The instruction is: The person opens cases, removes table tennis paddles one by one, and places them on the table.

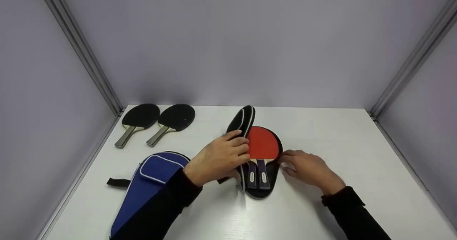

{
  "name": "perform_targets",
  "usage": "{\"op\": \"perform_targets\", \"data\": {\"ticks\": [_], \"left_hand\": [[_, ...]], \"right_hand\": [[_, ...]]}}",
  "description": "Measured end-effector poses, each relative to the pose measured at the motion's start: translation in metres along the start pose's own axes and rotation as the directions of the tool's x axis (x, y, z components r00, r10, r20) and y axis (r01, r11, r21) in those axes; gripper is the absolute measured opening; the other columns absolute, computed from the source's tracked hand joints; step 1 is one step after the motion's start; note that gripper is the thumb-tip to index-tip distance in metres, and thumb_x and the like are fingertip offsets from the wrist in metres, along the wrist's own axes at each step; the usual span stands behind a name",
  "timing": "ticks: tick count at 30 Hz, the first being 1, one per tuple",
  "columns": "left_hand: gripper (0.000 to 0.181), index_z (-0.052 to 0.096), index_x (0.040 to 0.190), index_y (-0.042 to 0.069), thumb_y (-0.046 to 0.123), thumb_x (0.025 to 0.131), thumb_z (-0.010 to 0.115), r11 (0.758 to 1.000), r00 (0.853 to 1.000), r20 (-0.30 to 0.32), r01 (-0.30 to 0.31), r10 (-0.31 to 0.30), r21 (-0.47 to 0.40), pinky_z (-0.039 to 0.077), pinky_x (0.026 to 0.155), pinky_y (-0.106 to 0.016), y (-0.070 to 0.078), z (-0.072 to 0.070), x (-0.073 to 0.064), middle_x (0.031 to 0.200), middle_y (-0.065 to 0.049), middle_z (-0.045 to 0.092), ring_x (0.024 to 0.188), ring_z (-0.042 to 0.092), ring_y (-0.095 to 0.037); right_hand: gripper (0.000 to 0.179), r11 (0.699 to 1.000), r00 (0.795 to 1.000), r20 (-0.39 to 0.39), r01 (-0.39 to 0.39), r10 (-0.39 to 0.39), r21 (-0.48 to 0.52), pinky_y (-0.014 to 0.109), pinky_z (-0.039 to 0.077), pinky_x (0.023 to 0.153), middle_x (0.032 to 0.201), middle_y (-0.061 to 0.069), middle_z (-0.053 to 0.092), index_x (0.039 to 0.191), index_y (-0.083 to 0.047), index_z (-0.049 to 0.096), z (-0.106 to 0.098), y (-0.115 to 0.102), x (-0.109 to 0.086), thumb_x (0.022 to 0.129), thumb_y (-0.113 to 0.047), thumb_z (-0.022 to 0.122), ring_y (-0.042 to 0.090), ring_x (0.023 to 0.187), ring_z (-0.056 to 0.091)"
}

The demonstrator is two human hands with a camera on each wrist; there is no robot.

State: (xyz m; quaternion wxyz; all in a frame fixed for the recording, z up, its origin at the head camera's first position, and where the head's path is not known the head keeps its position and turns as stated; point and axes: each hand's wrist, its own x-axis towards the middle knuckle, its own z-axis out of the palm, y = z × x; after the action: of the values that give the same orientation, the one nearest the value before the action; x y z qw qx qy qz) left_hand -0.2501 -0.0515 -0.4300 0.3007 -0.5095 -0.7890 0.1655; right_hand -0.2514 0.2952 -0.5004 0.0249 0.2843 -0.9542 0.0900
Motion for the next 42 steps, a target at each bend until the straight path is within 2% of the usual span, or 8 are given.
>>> {"op": "perform_targets", "data": {"ticks": [4, 12, 16, 21, 29, 33, 37, 42], "left_hand": [[0.072, 0.080, 0.120, 0.030, 0.087, 0.077, 0.087, 1.000, 0.999, 0.041, 0.027, -0.026, -0.012, 0.047, 0.141, -0.042, -0.001, 0.001, -0.006, 0.131, 0.012, 0.081, 0.144, 0.068, -0.015], [0.069, 0.084, 0.128, 0.027, 0.085, 0.107, 0.054, 0.995, 0.989, 0.122, 0.093, -0.087, -0.042, 0.042, 0.145, -0.046, -0.001, 0.006, -0.019, 0.136, 0.009, 0.082, 0.147, 0.069, -0.018], [0.067, 0.085, 0.130, 0.026, 0.080, 0.114, 0.048, 0.987, 0.978, 0.170, 0.139, -0.123, -0.085, 0.042, 0.144, -0.048, 0.001, 0.013, -0.025, 0.138, 0.007, 0.084, 0.146, 0.070, -0.019], [0.067, 0.083, 0.140, 0.025, 0.078, 0.114, 0.052, 0.972, 0.944, 0.286, 0.203, -0.162, -0.119, 0.048, 0.140, -0.048, 0.004, 0.021, -0.034, 0.146, 0.004, 0.082, 0.148, 0.070, -0.020], [0.071, 0.072, 0.163, 0.025, 0.073, 0.112, 0.064, 0.923, 0.855, 0.478, 0.329, -0.202, -0.199, 0.050, 0.138, -0.046, 0.014, 0.034, -0.040, 0.172, 0.001, 0.069, 0.162, 0.063, -0.022], [0.078, 0.062, 0.172, 0.025, 0.073, 0.111, 0.066, 0.906, 0.825, 0.525, 0.366, -0.209, -0.214, 0.048, 0.140, -0.046, 0.020, 0.038, -0.038, 0.182, 0.001, 0.059, 0.169, 0.056, -0.021], [0.086, 0.054, 0.178, 0.023, 0.074, 0.110, 0.066, 0.901, 0.810, 0.552, 0.372, -0.199, -0.222, 0.046, 0.142, -0.047, 0.026, 0.041, -0.035, 0.186, 0.000, 0.052, 0.174, 0.050, -0.021], [0.095, 0.049, 0.181, 0.020, 0.076, 0.108, 0.068, 0.893, 0.810, 0.551, 0.382, -0.200, -0.237, 0.047, 0.142, -0.047, 0.030, 0.046, -0.032, 0.188, -0.001, 0.048, 0.176, 0.047, -0.022]], "right_hand": [[0.029, 0.999, 0.999, 0.016, -0.032, 0.032, 0.009, 0.061, 0.073, 0.096, 0.144, 0.002, 0.083, 0.136, -0.022, 0.086, -0.001, 0.003, -0.001, 0.108, -0.015, 0.081, 0.035, 0.134, 0.080], [0.025, 0.995, 0.995, 0.031, -0.100, 0.100, 0.013, 0.065, 0.072, 0.097, 0.145, 0.004, 0.083, 0.135, -0.022, 0.086, -0.004, 0.008, -0.003, 0.111, -0.018, 0.078, 0.037, 0.134, 0.081], [0.025, 0.993, 0.993, 0.034, -0.115, 0.114, 0.006, 0.063, 0.072, 0.096, 0.145, 0.005, 0.083, 0.135, -0.021, 0.085, -0.004, 0.010, -0.003, 0.112, -0.019, 0.077, 0.037, 0.132, 0.081], [0.025, 0.992, 0.992, 0.039, -0.124, 0.124, 0.001, 0.062, 0.072, 0.096, 0.145, 0.005, 0.083, 0.135, -0.020, 0.085, -0.003, 0.012, -0.002, 0.111, -0.019, 0.077, 0.037, 0.132, 0.081], [0.025, 0.993, 0.993, 0.004, -0.121, 0.121, -0.006, 0.057, 0.073, 0.091, 0.142, 0.002, 0.084, 0.132, -0.021, 0.086, -0.001, 0.010, -0.003, 0.108, -0.016, 0.081, 0.033, 0.127, 0.083], [0.026, 0.994, 0.994, -0.028, -0.105, 0.104, -0.037, 0.050, 0.074, 0.084, 0.135, 0.003, 0.086, 0.130, -0.018, 0.087, 0.000, 0.007, -0.002, 0.105, -0.011, 0.082, 0.029, 0.119, 0.085], [0.023, 0.993, 0.995, -0.043, -0.098, 0.096, -0.066, 0.045, 0.073, 0.079, 0.127, 0.003, 0.086, 0.126, -0.015, 0.086, 0.000, 0.003, 0.000, 0.103, -0.010, 0.085, 0.027, 0.108, 0.085], [0.024, 0.992, 0.996, -0.084, -0.050, 0.041, -0.113, 0.042, 0.072, 0.077, 0.116, 0.002, 0.085, 0.120, -0.013, 0.083, -0.004, 0.000, 0.002, 0.099, -0.008, 0.092, 0.024, 0.101, 0.084]]}}
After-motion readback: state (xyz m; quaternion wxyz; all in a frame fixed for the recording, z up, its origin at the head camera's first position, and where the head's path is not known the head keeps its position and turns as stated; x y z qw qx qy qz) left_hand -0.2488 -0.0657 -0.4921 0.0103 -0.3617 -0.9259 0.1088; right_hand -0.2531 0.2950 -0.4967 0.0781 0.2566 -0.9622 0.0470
